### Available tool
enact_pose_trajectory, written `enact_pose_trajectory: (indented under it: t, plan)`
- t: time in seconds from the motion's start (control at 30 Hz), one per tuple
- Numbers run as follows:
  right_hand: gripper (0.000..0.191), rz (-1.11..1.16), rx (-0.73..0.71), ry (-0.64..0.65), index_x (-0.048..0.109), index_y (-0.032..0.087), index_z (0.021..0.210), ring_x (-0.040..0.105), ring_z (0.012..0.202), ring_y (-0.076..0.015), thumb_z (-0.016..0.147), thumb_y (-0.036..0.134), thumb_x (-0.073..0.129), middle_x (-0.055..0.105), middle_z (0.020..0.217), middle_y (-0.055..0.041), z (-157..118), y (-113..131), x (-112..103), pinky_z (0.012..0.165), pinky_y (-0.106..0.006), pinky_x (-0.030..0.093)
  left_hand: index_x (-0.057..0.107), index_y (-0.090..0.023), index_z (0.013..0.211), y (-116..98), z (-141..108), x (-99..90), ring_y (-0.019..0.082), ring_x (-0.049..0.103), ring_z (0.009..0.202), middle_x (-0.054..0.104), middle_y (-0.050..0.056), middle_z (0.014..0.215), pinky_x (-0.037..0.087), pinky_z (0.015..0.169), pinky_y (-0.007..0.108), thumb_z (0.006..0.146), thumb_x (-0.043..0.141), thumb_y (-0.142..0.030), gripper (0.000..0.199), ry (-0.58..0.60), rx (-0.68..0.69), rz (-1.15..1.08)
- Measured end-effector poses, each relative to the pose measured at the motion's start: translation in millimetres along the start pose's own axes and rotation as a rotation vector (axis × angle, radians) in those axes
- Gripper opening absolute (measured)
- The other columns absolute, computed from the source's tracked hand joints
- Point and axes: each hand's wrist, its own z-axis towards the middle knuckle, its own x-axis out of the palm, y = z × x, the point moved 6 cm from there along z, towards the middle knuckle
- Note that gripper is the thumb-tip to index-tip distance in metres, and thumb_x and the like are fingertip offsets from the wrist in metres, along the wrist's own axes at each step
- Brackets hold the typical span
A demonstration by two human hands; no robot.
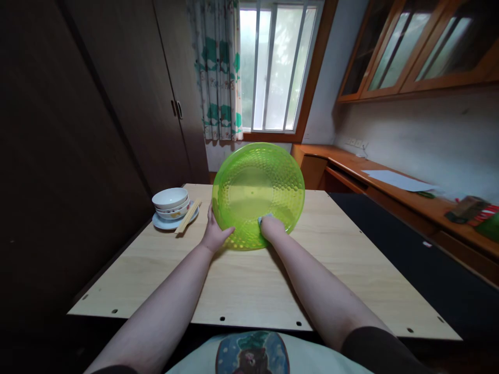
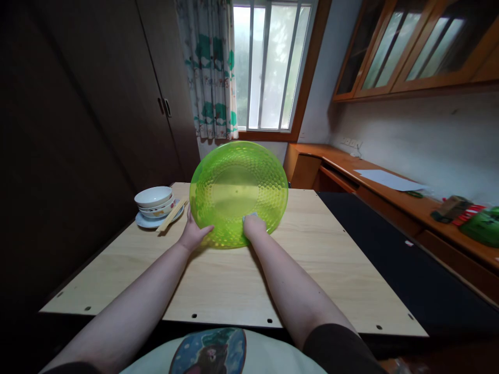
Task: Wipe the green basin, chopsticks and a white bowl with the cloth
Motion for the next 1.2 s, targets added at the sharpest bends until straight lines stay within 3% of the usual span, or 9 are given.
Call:
enact_pose_trajectory:
  t: [0.2,0.3,0.63,0.83,1.0,1.2]
  plan:
    - [0.037,0.071,-0.289,-0.030,0.065,0.026,0.117,0.064,0.099,-0.0237,0.093,0.035,0.038,0.068,0.113,-0.0086,-12.0,30.7,7.6,0.079,-0.030,0.046,0.023,-0.028,0.145,4.6,-0.1,0.0,0.030,0.022,0.143,0.026,0.010,0.151,0.018,0.119,0.048,0.058,0.075,-0.017,0.102,-0.009,0.002,0.000]
    - [0.038,0.130,-0.343,-0.032,0.060,0.031,0.123,0.063,0.101,-0.0223,0.093,0.039,0.038,0.067,0.117,-0.0051,-17.4,39.8,9.5,0.078,-0.028,0.045,0.021,-0.028,0.146,3.5,0.5,-0.1,0.030,0.021,0.143,0.025,0.009,0.152,0.019,0.119,0.047,0.059,0.075,-0.017,0.103,0.004,0.014,0.007]
    - [0.037,0.019,-0.069,-0.020,0.066,0.017,0.110,0.064,0.099,-0.0260,0.093,0.028,0.035,0.067,0.111,-0.0153,-0.1,4.4,2.1,0.079,-0.033,0.047,0.023,-0.025,0.146,-2.3,1.8,-2.5,0.032,0.018,0.144,0.022,0.011,0.153,0.016,0.119,0.049,0.059,0.076,-0.017,0.102,0.009,-0.006,0.030]
    - [0.037,0.026,-0.056,-0.014,0.066,0.017,0.110,0.064,0.100,-0.0264,0.093,0.028,0.036,0.067,0.111,-0.0160,2.0,5.6,6.0,0.081,-0.035,0.047,0.021,-0.025,0.147,-2.0,1.9,-3.8,0.030,0.016,0.144,0.018,0.011,0.154,0.014,0.120,0.046,0.063,0.074,-0.019,0.099,0.006,-0.001,0.063]
    - [0.037,0.044,-0.051,-0.025,0.067,0.017,0.109,0.064,0.099,-0.0266,0.093,0.029,0.036,0.067,0.111,-0.0152,3.3,4.5,5.3,0.079,-0.034,0.047,0.013,-0.023,0.149,0.5,3.6,-3.5,0.028,0.012,0.146,0.012,0.014,0.156,0.015,0.119,0.045,0.074,0.070,-0.034,0.095,0.031,0.006,0.075]
    - [0.037,0.061,-0.070,-0.038,0.066,0.019,0.110,0.065,0.097,-0.0250,0.093,0.034,0.037,0.068,0.110,-0.0133,4.7,4.0,5.7,0.076,-0.031,0.046,0.022,-0.020,0.147,8.5,1.4,8.8,0.031,0.011,0.145,0.015,0.016,0.155,0.015,0.118,0.049,0.071,0.071,-0.045,0.094,0.158,-0.035,0.066]
